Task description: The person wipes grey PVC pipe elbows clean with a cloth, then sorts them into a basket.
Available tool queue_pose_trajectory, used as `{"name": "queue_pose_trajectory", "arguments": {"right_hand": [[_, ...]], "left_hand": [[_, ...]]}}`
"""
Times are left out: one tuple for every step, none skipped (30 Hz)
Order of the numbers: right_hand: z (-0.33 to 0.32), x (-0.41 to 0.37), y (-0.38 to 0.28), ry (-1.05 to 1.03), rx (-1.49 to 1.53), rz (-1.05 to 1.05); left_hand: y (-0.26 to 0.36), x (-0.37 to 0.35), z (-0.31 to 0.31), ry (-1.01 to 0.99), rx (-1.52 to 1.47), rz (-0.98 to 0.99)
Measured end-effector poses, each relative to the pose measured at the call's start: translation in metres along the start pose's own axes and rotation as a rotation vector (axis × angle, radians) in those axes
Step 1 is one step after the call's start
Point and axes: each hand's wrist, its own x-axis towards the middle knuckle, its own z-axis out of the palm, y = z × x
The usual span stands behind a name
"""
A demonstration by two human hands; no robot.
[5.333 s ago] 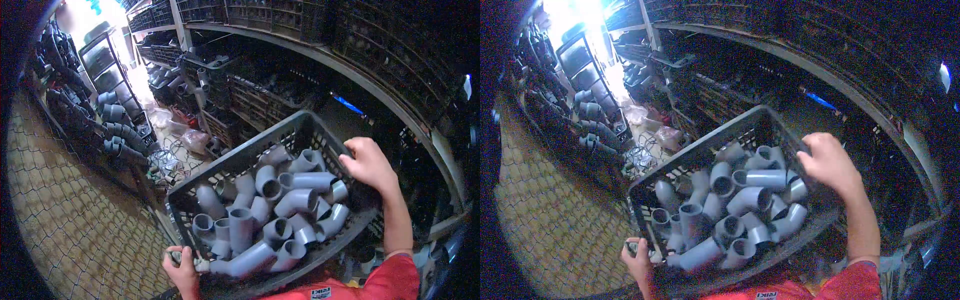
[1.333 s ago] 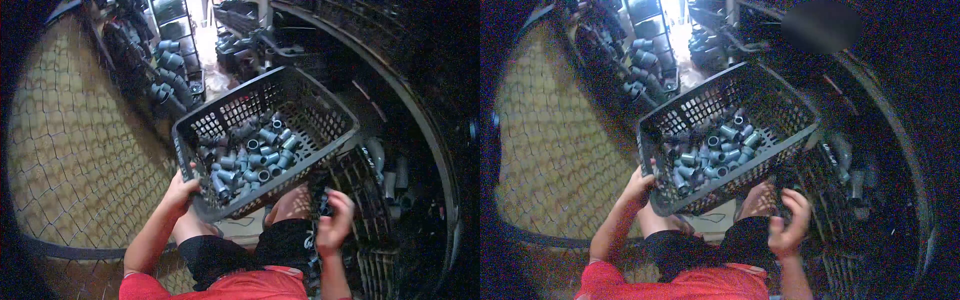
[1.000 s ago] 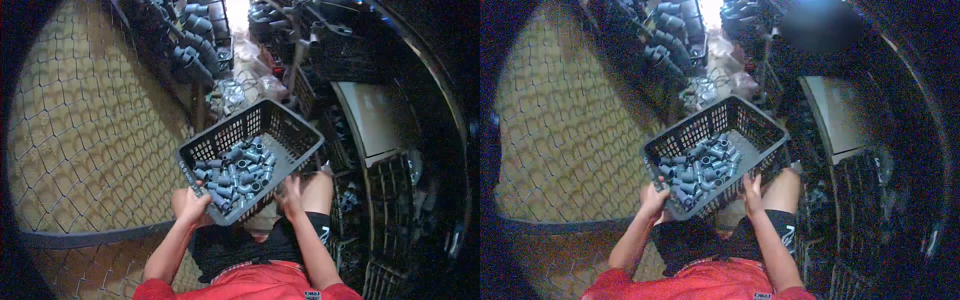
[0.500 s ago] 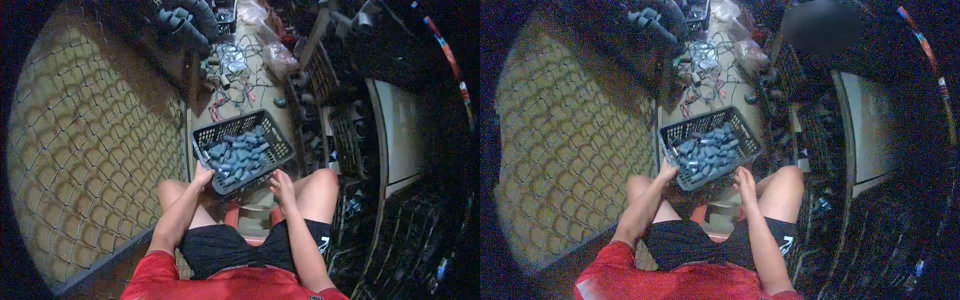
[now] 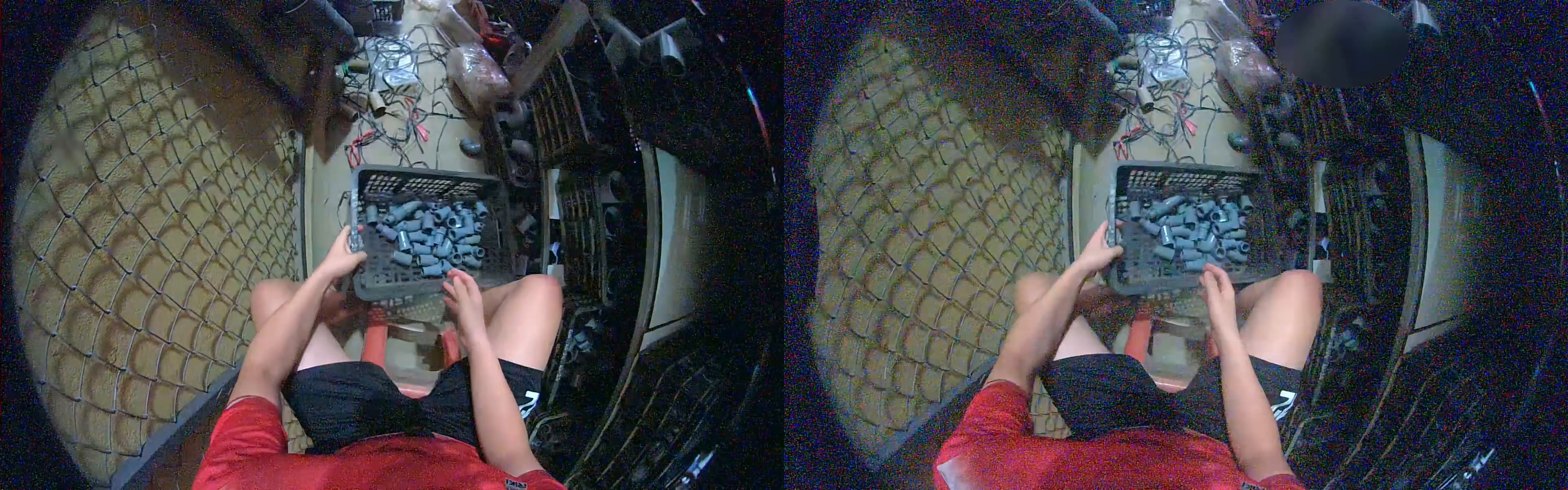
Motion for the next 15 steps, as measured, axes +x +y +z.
{"name": "queue_pose_trajectory", "arguments": {"right_hand": [[0.0, 0.0, -0.001, -0.035, -0.046, -0.025], [0.0, -0.001, -0.002, -0.029, -0.05, -0.028], [0.0, -0.004, -0.001, -0.017, -0.03, 0.0], [-0.002, -0.007, 0.0, -0.003, -0.01, 0.031], [-0.005, -0.008, 0.001, -0.008, -0.018, 0.018], [-0.009, -0.007, 0.001, -0.005, -0.026, 0.016], [-0.011, -0.009, 0.0, -0.01, -0.038, 0.019], [-0.011, -0.012, 0.0, -0.014, -0.05, 0.025], [-0.01, -0.013, -0.004, 0.004, -0.06, 0.061], [-0.011, -0.012, -0.008, 0.001, -0.07, 0.069], [-0.01, -0.013, -0.013, -0.005, -0.068, 0.071], [-0.007, -0.012, -0.016, -0.012, -0.062, 0.071], [-0.004, -0.01, -0.015, 0.02, -0.019, 0.053], [-0.002, -0.011, -0.017, 0.02, -0.018, 0.059], [0.001, -0.01, -0.02, 0.018, -0.017, 0.075]], "left_hand": [[0.004, 0.015, 0.003, -0.048, -0.002, -0.037], [-0.001, 0.03, 0.001, -0.052, -0.007, -0.034], [-0.017, 0.048, -0.005, -0.044, 0.033, -0.096], [-0.039, 0.064, -0.01, -0.039, 0.074, -0.161], [-0.069, 0.084, -0.012, 0.072, 0.188, -0.073], [-0.081, 0.097, -0.019, 0.071, 0.179, -0.072], [-0.093, 0.103, -0.028, 0.078, 0.187, -0.096], [-0.101, 0.107, -0.036, 0.083, 0.196, -0.122], [-0.097, 0.109, -0.043, 0.084, 0.197, -0.098], [-0.093, 0.113, -0.047, 0.1, 0.132, -0.135], [-0.082, 0.113, -0.052, 0.122, 0.159, -0.11], [-0.078, 0.118, -0.058, 0.143, 0.191, -0.083], [-0.084, 0.124, -0.065, 0.216, 0.285, -0.035], [-0.091, 0.13, -0.07, 0.214, 0.286, -0.041], [-0.101, 0.135, -0.075, 0.354, 0.558, 0.047]]}}
